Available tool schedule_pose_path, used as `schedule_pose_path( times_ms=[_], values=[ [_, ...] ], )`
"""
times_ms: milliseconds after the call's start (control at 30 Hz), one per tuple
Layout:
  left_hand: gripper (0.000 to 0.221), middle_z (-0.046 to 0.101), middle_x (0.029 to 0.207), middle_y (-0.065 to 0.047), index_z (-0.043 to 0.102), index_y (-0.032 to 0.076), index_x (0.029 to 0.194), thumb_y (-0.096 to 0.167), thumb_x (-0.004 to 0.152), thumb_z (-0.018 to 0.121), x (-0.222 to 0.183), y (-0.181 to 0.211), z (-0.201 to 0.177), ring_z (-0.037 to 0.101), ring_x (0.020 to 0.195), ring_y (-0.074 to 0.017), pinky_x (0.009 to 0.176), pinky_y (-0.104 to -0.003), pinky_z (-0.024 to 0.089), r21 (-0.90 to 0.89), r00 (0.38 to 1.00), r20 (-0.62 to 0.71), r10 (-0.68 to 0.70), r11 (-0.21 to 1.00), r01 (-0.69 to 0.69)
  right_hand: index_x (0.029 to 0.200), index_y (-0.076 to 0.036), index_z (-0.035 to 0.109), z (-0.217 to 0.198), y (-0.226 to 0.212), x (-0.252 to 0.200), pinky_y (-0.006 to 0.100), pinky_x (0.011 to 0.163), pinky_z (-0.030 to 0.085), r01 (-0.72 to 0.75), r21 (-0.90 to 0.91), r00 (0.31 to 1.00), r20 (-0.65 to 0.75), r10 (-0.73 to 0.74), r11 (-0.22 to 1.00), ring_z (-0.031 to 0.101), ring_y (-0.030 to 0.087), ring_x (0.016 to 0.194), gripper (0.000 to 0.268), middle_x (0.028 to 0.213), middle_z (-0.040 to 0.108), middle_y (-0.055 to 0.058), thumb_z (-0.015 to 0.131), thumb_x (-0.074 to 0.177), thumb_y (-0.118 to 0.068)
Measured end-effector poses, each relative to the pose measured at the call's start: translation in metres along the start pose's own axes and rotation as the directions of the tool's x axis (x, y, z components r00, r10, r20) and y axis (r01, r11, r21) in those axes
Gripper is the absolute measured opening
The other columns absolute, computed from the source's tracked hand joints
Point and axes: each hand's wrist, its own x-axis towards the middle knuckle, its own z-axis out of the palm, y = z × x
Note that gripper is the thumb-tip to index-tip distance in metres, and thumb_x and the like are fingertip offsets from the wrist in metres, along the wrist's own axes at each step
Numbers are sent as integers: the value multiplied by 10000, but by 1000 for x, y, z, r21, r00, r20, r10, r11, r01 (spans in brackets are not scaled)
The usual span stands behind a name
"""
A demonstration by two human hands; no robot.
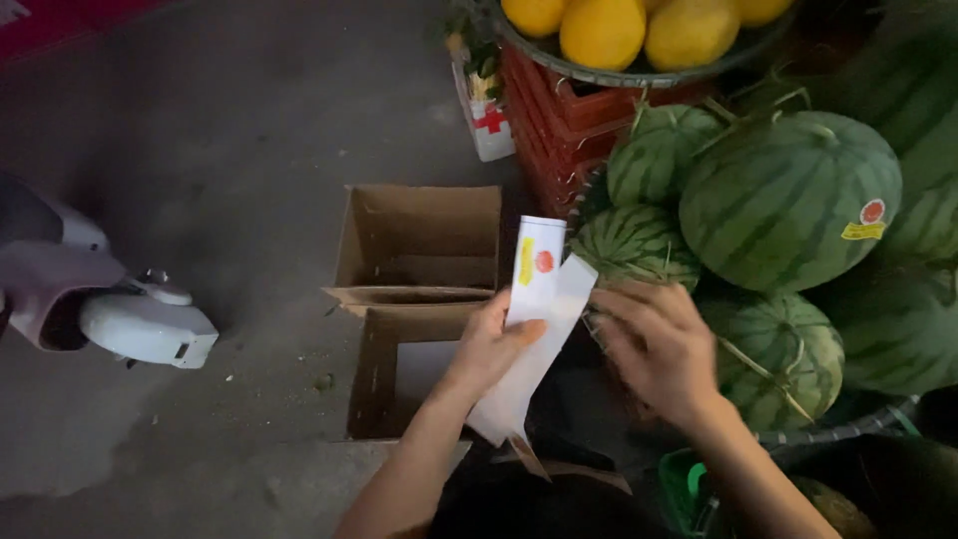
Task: Peeling stickers from a sheet and applying them to watermelons in a display basket.
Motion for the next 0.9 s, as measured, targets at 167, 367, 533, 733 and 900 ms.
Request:
schedule_pose_path(
  times_ms=[167, 367, 533, 733, 900],
  values=[
    [469, 792, 1058, -93, 702, 217, 1276, 161, 829, 834, 2, -5, 5, 735, 1129, -288, 939, -446, 564, 393, 973, 177, 149, 896, -208, 1199, -224, 816, 31, -10, 27, 337, 804, 536, 91, 117, 991, 85, -101, 989, 689, 242, 913, 436, 1117, 765, -20, 924, 777, -247],
    [451, 777, 1174, -154, 700, 107, 1307, 87, 860, 761, -15, 16, -1, 708, 1169, -279, 1009, -452, 553, 418, 954, 236, 183, 868, -270, 997, -84, 850, 32, -21, 26, 348, 699, 597, -339, 497, 932, 293, 214, 799, 771, 263, 830, 175, 936, 824, 130, 873, 825, -55],
    [456, 786, 1197, -110, 723, 121, 1332, 22, 886, 724, -14, 11, -3, 693, 1151, -194, 1012, -410, 560, 340, 939, 293, 177, 899, -276, 955, 23, 856, 30, -25, 28, 373, 664, 595, -525, 577, 850, 395, 349, 626, 729, 234, 758, 113, 821, 815, 210, 835, 866, -44],
    [390, 791, 1104, -106, 735, 90, 1257, 24, 874, 705, -17, 14, 1, 710, 1076, -222, 972, -407, 562, 295, 940, 324, 111, 932, -212, 971, 72, 827, 29, -14, 20, 422, 696, 600, -663, 519, 749, 452, 484, 540, 710, 245, 733, 116, 783, 789, 229, 775, 898, -2],
    [321, 789, 1021, -90, 767, 59, 1165, 5, 851, 729, -7, 9, 3, 688, 1011, -189, 917, -374, 568, 187, 949, 288, 126, 965, -185, 993, 61, 782, 29, -15, 16, 427, 767, 610, -708, 503, 700, 407, 587, 495, 698, 222, 783, 99, 811, 757, 188, 737, 912, 26]
  ],
)
